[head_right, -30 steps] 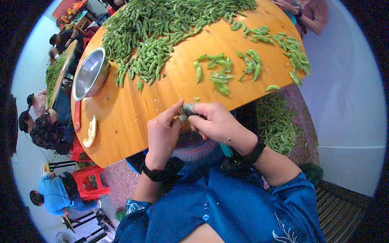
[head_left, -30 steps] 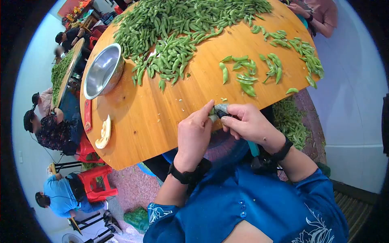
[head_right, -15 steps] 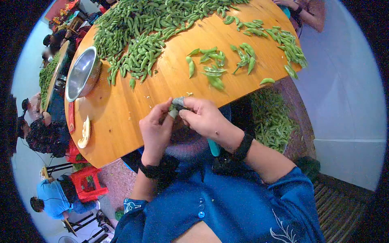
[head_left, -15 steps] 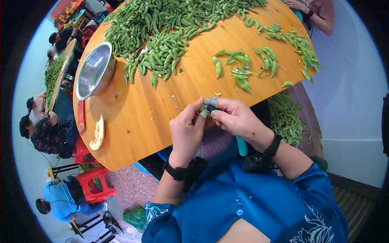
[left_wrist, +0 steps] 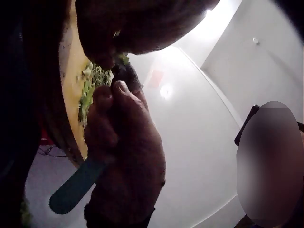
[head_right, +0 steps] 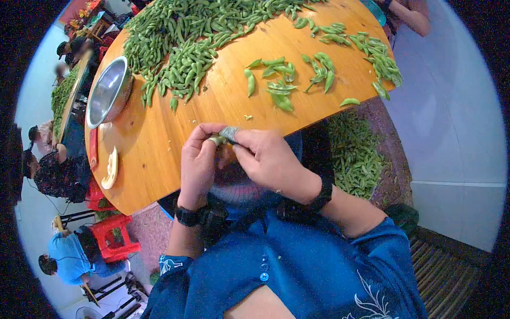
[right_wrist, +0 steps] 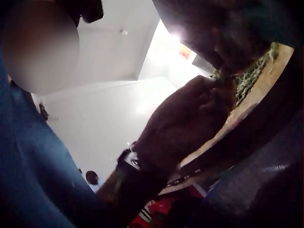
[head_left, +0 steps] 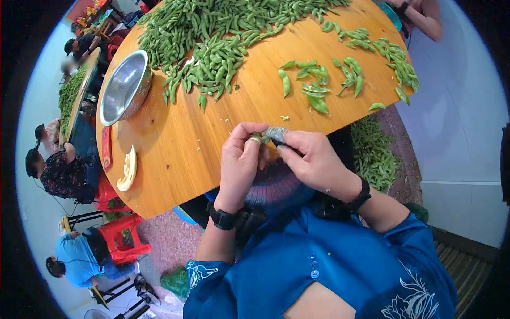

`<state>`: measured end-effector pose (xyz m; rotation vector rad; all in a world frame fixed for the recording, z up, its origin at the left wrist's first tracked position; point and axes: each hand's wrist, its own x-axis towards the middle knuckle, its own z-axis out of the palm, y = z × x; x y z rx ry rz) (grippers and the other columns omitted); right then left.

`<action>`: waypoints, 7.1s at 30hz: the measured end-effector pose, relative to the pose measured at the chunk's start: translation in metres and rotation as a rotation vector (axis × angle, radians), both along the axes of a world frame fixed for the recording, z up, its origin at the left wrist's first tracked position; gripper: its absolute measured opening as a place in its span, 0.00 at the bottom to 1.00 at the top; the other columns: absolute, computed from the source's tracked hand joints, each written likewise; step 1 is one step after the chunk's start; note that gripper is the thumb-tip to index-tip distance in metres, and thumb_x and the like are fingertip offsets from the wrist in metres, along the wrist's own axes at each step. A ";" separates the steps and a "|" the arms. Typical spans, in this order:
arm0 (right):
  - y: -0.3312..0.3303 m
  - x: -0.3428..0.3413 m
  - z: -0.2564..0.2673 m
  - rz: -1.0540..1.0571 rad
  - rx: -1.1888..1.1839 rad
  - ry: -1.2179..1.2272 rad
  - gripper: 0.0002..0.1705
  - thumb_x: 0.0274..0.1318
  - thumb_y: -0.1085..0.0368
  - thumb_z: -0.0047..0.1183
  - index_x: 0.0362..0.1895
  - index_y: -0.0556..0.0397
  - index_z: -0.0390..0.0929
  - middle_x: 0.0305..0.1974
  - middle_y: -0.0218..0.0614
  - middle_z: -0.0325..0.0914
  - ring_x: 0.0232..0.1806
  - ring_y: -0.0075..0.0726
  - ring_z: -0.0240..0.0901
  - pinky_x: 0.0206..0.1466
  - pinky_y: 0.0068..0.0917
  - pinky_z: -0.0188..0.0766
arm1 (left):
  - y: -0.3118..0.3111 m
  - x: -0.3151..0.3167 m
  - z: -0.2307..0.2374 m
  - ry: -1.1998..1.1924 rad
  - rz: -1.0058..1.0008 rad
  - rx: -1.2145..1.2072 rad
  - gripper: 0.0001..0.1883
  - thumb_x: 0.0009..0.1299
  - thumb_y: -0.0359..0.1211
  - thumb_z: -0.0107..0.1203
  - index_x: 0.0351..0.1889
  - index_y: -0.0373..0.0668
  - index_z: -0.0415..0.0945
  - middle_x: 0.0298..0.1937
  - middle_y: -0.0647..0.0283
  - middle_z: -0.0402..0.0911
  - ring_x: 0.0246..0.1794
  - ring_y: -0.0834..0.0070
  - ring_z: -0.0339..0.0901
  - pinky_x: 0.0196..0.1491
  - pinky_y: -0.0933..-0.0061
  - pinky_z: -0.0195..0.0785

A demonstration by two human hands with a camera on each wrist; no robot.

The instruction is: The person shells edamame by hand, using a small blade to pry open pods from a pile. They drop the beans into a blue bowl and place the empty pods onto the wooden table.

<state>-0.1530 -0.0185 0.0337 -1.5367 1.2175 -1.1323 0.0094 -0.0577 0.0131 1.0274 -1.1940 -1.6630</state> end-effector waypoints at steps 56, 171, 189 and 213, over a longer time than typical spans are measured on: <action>-0.030 -0.026 0.007 0.090 0.438 -0.251 0.08 0.62 0.65 0.43 0.36 0.54 0.74 0.21 0.21 0.67 0.17 0.13 0.61 0.19 0.15 0.58 | -0.009 -0.024 -0.013 -0.569 0.138 -0.616 0.22 0.61 0.22 0.56 0.55 0.40 0.73 0.31 0.59 0.75 0.23 0.76 0.71 0.28 0.77 0.67; -0.004 -0.016 -0.003 0.064 0.246 -0.062 0.10 0.56 0.63 0.54 0.33 0.58 0.74 0.21 0.27 0.70 0.22 0.20 0.66 0.25 0.25 0.65 | 0.018 0.008 0.012 -0.062 -0.340 0.050 0.19 0.71 0.27 0.38 0.61 0.35 0.64 0.31 0.71 0.68 0.27 0.86 0.62 0.29 0.84 0.59; -0.033 -0.053 -0.020 -0.053 -0.305 0.551 0.07 0.50 0.69 0.49 0.34 0.58 0.71 0.31 0.50 0.73 0.34 0.58 0.72 0.36 0.44 0.70 | -0.032 -0.004 0.035 -0.960 0.009 -0.735 0.08 0.62 0.32 0.55 0.32 0.37 0.77 0.30 0.51 0.77 0.32 0.54 0.76 0.36 0.61 0.69; -0.044 -0.044 0.006 0.182 0.434 -0.324 0.08 0.63 0.65 0.41 0.35 0.55 0.71 0.21 0.26 0.70 0.16 0.18 0.70 0.17 0.16 0.65 | -0.032 -0.028 0.024 -0.365 -0.013 -0.163 0.15 0.70 0.23 0.45 0.53 0.41 0.75 0.33 0.66 0.80 0.14 0.87 0.67 0.18 0.84 0.62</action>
